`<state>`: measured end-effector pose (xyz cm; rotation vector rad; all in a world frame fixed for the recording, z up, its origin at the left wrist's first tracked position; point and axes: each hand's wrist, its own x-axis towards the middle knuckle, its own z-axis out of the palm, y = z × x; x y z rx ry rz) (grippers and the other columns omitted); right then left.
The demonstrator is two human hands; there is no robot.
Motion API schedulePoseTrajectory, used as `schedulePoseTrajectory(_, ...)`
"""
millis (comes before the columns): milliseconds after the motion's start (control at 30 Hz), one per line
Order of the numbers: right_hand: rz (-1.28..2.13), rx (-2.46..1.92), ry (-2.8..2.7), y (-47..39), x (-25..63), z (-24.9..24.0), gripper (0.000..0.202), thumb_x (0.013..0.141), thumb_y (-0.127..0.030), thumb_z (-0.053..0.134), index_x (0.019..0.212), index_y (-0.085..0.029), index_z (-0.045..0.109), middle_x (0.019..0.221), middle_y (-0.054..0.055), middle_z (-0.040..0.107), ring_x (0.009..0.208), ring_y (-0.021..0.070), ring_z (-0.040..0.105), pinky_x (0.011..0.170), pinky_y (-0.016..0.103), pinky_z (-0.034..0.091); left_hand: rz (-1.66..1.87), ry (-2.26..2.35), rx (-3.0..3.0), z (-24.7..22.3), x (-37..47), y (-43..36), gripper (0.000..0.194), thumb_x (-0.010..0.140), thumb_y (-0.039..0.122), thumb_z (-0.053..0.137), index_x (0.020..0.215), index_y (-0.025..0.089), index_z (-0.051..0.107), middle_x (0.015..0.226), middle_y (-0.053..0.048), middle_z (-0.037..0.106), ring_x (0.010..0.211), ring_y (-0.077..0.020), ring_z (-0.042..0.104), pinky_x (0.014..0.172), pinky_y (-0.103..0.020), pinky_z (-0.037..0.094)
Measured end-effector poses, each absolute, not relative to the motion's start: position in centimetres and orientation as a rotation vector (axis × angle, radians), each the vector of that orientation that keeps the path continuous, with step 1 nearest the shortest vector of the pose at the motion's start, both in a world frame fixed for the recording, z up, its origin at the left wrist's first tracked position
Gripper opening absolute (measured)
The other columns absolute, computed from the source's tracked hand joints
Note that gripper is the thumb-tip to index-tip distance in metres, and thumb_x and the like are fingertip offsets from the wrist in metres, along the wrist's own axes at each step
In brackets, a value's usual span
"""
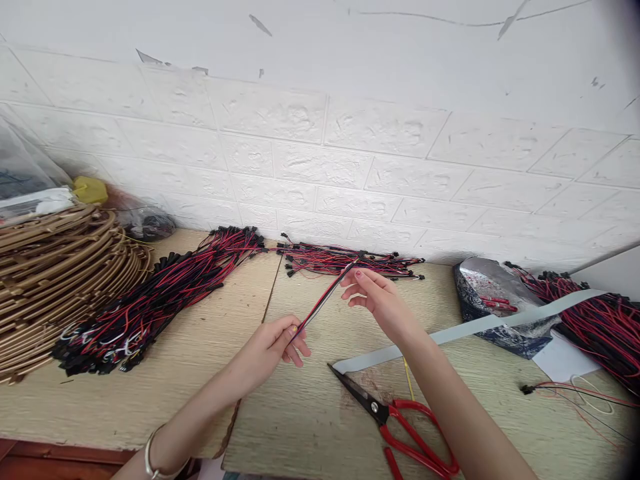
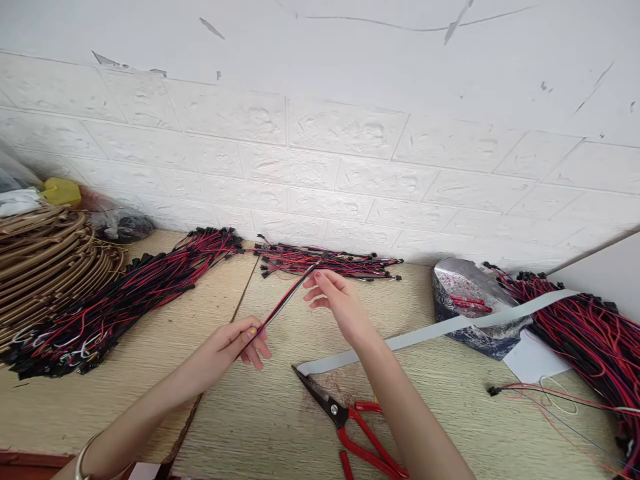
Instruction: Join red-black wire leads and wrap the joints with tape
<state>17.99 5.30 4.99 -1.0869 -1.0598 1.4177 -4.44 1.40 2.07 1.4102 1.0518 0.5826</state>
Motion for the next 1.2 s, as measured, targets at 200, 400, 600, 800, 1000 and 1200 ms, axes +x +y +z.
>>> schedulePoseTrajectory(200,1.422,-1.07,-0.965,5.5,17.6,5.1,0.029,0.064,-0.039,0.076,0.07,-0.017,0.059,0.063,-0.003,0.059,0.054,0.0111,0.061,0.046,0.02,0.045,0.422,0.898,1.243,3.1,-4.1,1.3,0.04,0.088,0.055,0.039,0.093,0.017,0.051,0.082,-0.005,0.068,0.046,-0.0103,0.057,0.042,-0.022,0.031)
schedulePoseTrajectory(400,1.244,-1.048,-0.823,7.4,19.1,6.5,0.02,0.069,-0.027,0.069,0.066,-0.018,0.052,0.068,0.001,0.066,0.048,0.0095,0.06,0.046,0.021,0.05,0.349,0.921,1.253,2.6,-5.4,1.2,0.044,0.087,0.057,0.038,0.102,0.017,0.051,0.082,-0.004,0.066,0.049,-0.0104,0.055,0.046,-0.024,0.031)
schedulePoseTrajectory(600,1.074,-1.082,-0.746,10.8,21.8,7.3,0.013,0.077,-0.019,0.059,0.068,-0.02,0.051,0.07,-0.001,0.062,0.059,0.0089,0.062,0.059,0.02,0.054,0.415,0.927,1.261,1.5,-6.0,1.2,0.035,0.081,0.047,0.053,0.092,0.015,0.057,0.06,0.004,0.052,0.055,-0.011,0.049,0.057,-0.026,0.033)
schedulePoseTrajectory(800,1.111,-1.213,-0.895,8.9,20.0,4.4,0.016,0.067,-0.015,0.068,0.078,-0.023,0.059,0.084,-0.001,0.063,0.081,0.0142,0.06,0.072,0.026,0.051,0.664,1.005,1.037,-0.5,-3.3,-0.4,0.046,0.075,0.054,0.055,0.099,0.015,0.051,0.055,0.01,0.035,0.045,-0.0067,0.032,0.048,-0.024,0.023)
schedulePoseTrajectory(1000,1.589,-1.23,-1.503,-0.4,15.6,1.5,0.025,0.081,-0.036,0.06,0.066,-0.018,0.067,0.061,0.0,0.063,0.061,0.0167,0.056,0.061,0.03,0.045,0.698,1.019,1.042,-1.1,-1.1,-2.3,0.043,0.076,0.06,0.051,0.077,0.018,0.05,0.051,0.008,0.037,0.043,-0.0078,0.031,0.045,-0.024,0.022)
schedulePoseTrajectory(1200,1.718,-1.167,-1.297,-2.2,12.7,0.7,0.032,0.084,-0.042,0.049,0.087,-0.018,0.069,0.06,-0.001,0.06,0.05,0.0141,0.052,0.051,0.027,0.042,0.733,1.112,1.124,0.5,1.0,-2.8,0.044,0.082,0.059,0.044,0.062,0.019,0.044,0.046,0.006,0.036,0.042,-0.0088,0.029,0.046,-0.024,0.022)
